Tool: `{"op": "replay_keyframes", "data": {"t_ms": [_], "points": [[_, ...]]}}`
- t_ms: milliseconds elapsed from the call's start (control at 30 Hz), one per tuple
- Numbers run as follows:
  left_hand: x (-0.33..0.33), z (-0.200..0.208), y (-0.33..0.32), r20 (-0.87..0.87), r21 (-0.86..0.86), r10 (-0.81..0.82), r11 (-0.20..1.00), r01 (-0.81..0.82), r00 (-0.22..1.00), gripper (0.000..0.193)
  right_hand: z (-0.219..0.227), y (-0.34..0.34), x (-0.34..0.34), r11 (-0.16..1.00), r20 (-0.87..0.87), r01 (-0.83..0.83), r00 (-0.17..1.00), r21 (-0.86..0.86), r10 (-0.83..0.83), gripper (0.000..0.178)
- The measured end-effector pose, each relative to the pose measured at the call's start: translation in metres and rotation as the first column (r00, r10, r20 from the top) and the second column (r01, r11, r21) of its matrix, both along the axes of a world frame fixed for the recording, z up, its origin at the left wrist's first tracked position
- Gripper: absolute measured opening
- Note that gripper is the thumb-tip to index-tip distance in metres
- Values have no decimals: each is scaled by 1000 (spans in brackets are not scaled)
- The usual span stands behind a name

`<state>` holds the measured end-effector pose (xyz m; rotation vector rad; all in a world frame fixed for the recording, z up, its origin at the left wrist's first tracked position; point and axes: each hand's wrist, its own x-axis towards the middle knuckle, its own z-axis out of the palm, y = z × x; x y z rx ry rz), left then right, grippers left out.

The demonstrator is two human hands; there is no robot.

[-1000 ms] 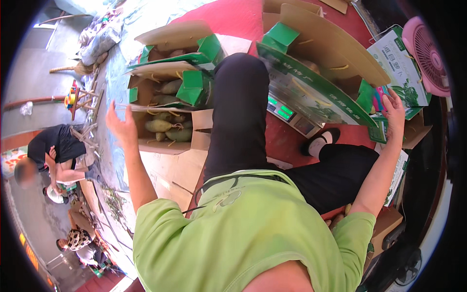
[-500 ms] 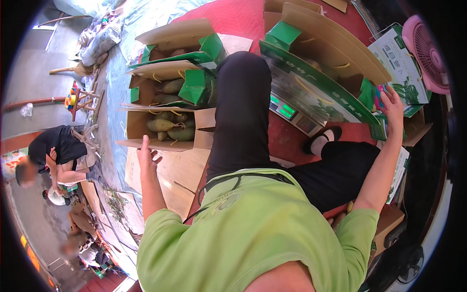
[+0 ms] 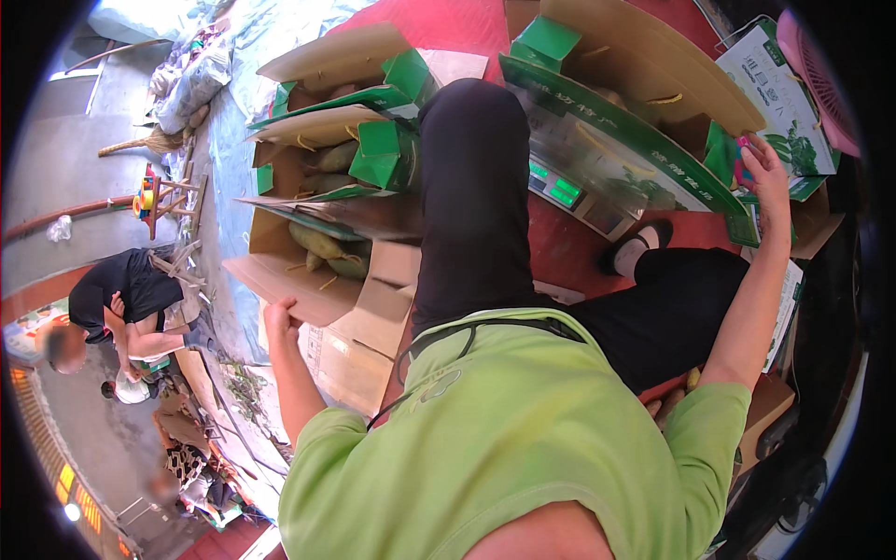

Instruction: Weigh produce on a scale and pack it into cardboard boxes for shipping.

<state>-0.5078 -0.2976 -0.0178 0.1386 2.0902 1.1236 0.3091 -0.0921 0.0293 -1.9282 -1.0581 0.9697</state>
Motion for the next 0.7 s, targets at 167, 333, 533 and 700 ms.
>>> {"op": "replay_keyframes", "data": {"t_ms": [167, 333, 533, 700], "points": [[-54, 10, -55, -182, -125, -209, 974, 188, 961, 42, -13, 4, 14, 1000, -7, -25, 1000, 4, 25, 51], [-65, 4, -123, -240, -174, -217, 969, 178, 946, 38, -22, 13, 15, 999, 22, -41, 999, -18, 42, 53], [-65, -4, -200, -151, -110, -7, 994, -9, 988, 42, -19, 12, 7, 998, 99, -47, 994, -43, 51, 53], [-50, -10, -248, -92, -134, 201, 968, -212, 975, 46, -15, 10, 4, 996, 72, -67, 995, -55, 71, 54]]}}
